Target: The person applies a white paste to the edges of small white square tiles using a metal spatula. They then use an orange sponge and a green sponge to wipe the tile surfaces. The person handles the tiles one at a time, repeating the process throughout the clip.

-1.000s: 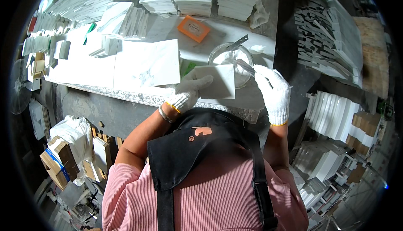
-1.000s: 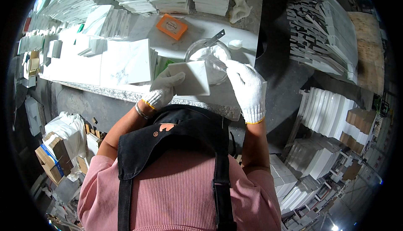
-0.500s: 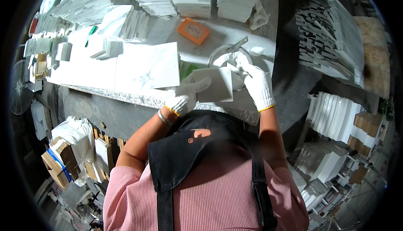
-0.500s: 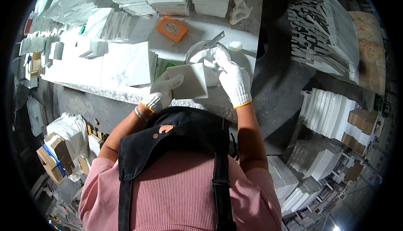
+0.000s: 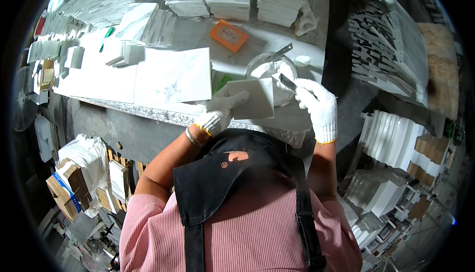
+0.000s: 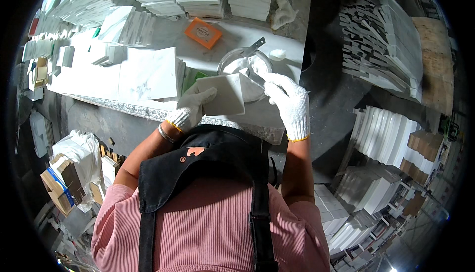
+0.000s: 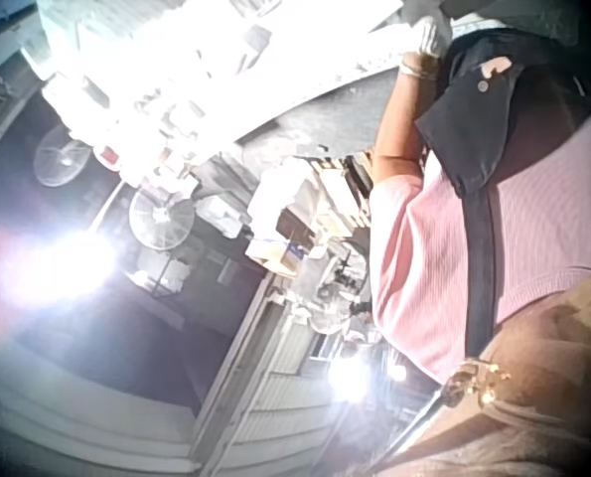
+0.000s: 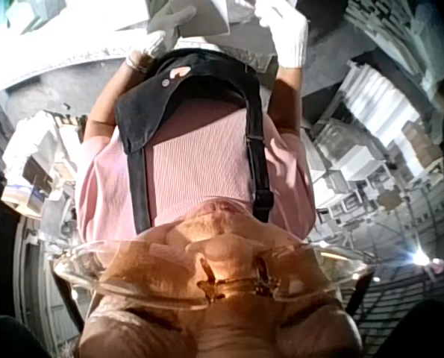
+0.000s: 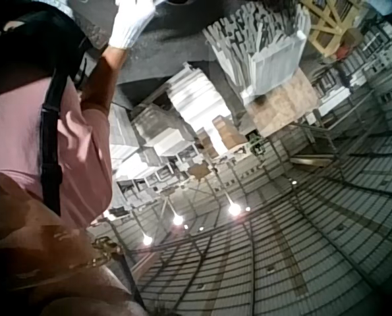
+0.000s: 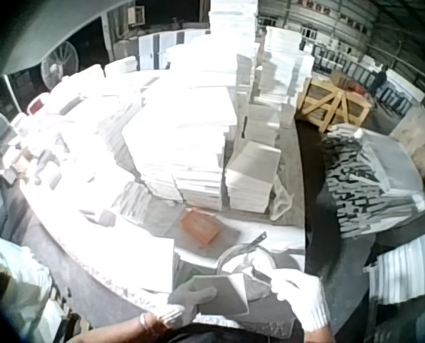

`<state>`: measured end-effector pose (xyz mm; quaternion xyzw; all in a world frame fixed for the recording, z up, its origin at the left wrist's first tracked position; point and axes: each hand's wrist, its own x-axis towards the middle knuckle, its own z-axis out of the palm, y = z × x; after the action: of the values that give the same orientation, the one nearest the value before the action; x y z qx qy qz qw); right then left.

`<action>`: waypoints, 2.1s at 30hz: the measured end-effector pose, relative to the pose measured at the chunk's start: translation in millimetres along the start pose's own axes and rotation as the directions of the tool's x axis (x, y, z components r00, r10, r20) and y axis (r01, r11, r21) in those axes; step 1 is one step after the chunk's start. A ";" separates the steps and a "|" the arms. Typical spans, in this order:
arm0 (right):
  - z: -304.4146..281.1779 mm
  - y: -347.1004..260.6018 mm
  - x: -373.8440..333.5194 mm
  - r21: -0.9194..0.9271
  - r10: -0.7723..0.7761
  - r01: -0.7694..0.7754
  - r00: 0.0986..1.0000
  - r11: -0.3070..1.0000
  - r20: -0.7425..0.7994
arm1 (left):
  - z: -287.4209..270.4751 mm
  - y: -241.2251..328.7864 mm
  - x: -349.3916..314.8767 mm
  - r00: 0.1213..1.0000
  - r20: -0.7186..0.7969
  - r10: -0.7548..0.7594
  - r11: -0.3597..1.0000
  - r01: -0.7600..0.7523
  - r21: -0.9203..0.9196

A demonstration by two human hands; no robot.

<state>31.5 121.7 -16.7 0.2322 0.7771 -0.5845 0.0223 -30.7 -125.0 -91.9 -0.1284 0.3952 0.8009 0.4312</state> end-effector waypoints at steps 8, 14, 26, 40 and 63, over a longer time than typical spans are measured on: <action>2.3 -2.2 -6.5 -0.101 -0.106 0.103 0.994 0.990 -0.025 | 3.5 3.9 -2.0 1.000 0.030 -0.007 1.000 0.007 -0.002; 2.6 -6.8 -5.7 -0.376 -0.401 0.368 0.916 0.850 -0.011 | 1.7 4.4 -1.3 0.998 0.055 -0.014 0.999 0.012 0.040; 3.2 -5.2 -12.1 -0.035 -0.104 0.102 0.993 0.994 -0.052 | 4.5 4.4 -2.9 1.000 0.007 -0.019 0.999 0.019 0.039; -10.9 7.0 -11.1 -0.049 0.029 -0.031 0.999 0.998 -0.028 | 4.0 7.6 -3.3 0.998 0.055 -0.002 0.999 0.000 0.043; -17.0 63.6 90.7 -0.195 -0.265 0.255 0.964 0.947 -0.028 | -0.2 3.6 -5.5 0.997 0.060 0.047 0.999 -0.048 0.015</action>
<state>-20.7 181.0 -96.2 0.1402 0.8534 -0.4992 -0.0537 -30.3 -129.5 -87.1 -0.0915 0.3915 0.8110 0.4249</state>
